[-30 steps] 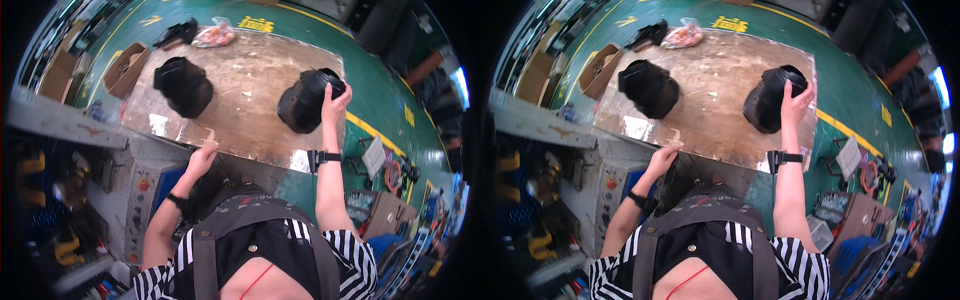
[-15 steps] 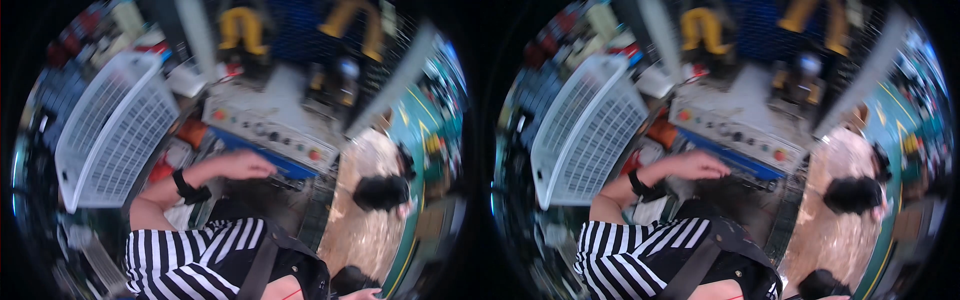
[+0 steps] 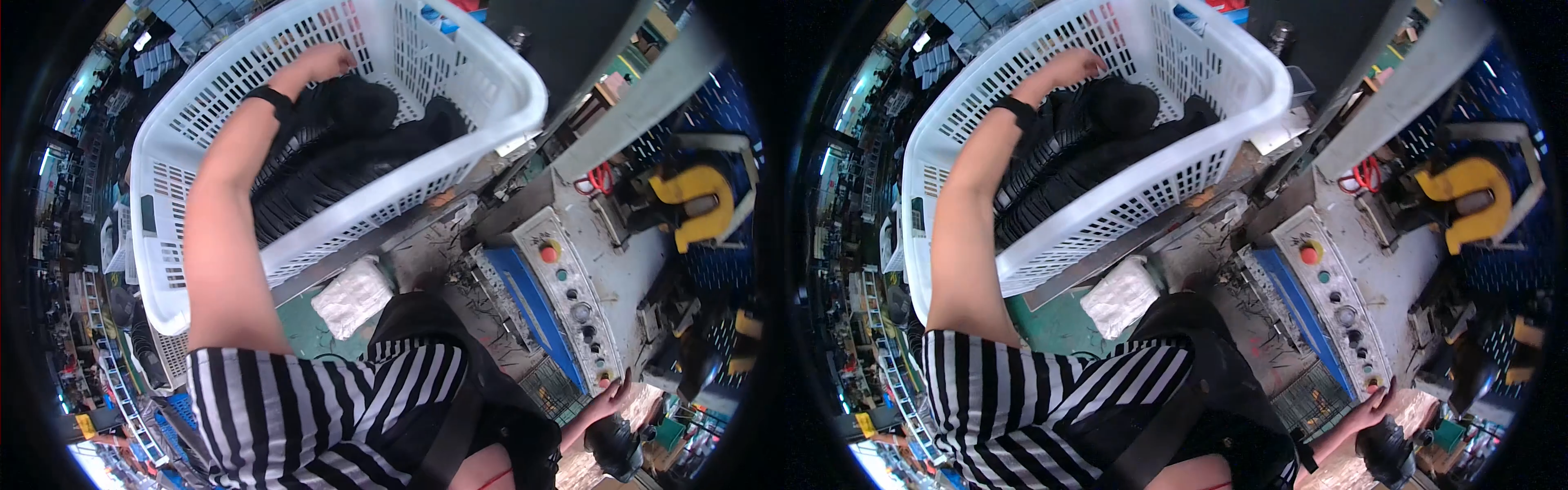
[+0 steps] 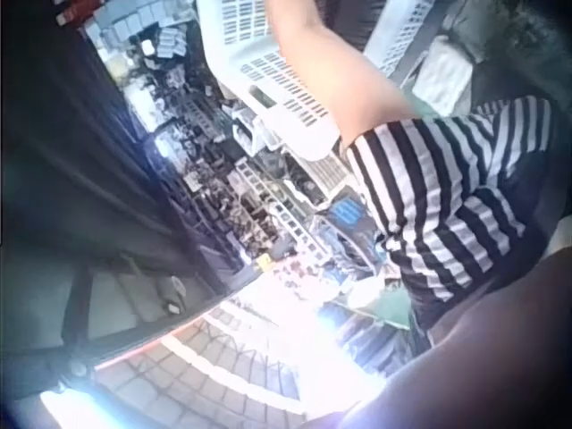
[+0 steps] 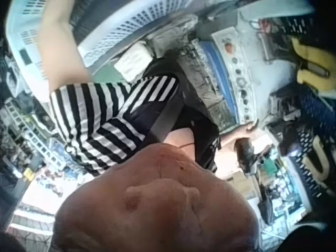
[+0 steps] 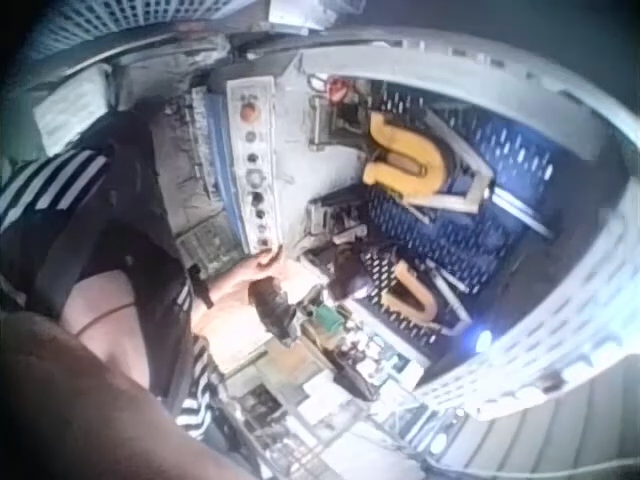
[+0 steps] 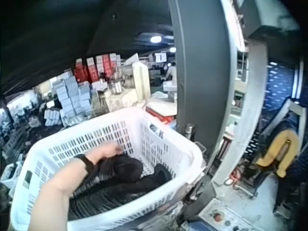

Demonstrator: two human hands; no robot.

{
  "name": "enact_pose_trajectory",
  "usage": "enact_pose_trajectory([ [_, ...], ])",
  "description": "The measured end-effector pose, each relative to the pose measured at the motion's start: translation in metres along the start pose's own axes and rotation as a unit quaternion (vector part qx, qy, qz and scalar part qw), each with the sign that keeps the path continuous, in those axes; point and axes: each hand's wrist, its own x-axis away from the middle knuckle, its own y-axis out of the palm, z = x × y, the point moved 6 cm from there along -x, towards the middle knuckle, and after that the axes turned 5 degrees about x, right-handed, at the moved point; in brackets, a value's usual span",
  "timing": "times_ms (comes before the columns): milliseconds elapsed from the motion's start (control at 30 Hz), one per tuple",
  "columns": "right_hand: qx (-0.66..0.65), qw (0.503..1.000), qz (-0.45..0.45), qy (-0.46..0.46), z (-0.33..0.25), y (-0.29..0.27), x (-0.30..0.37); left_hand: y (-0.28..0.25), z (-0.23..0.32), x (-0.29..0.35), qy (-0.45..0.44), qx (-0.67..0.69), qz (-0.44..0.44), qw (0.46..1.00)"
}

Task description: The worker operates an industrial machine to press and shape black shoe uppers.

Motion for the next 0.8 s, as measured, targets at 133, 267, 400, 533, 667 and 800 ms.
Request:
enact_pose_trajectory([
  [133,0.071,0.990,-0.120,-0.023,-0.053,0.054,-0.008,0.095,-0.043,-0.003,0.009,-0.106,-0.115,0.988],
  [267,0.046,0.984,-0.171,0.016,-0.076,0.088,-0.006,0.158,-0.067,-0.013,0.025,-0.199,-0.165,0.966],
  [400,-0.018,0.975,-0.216,0.053,-0.083,0.123,-0.009,0.187,-0.081,-0.027,0.056,-0.221,-0.227,0.947],
  [533,-0.066,0.963,-0.246,0.091,-0.102,0.143,-0.010,0.140,-0.071,-0.047,-0.020,-0.028,-0.131,0.991],
  [667,-0.127,0.956,-0.261,0.033,-0.151,0.164,-0.021,0.043,-0.049,-0.044,0.057,0.184,0.070,0.979],
  [800,-0.231,0.934,-0.273,0.009,-0.240,0.164,-0.038,-0.073,0.087,-0.022,0.191,0.232,0.135,0.944],
])
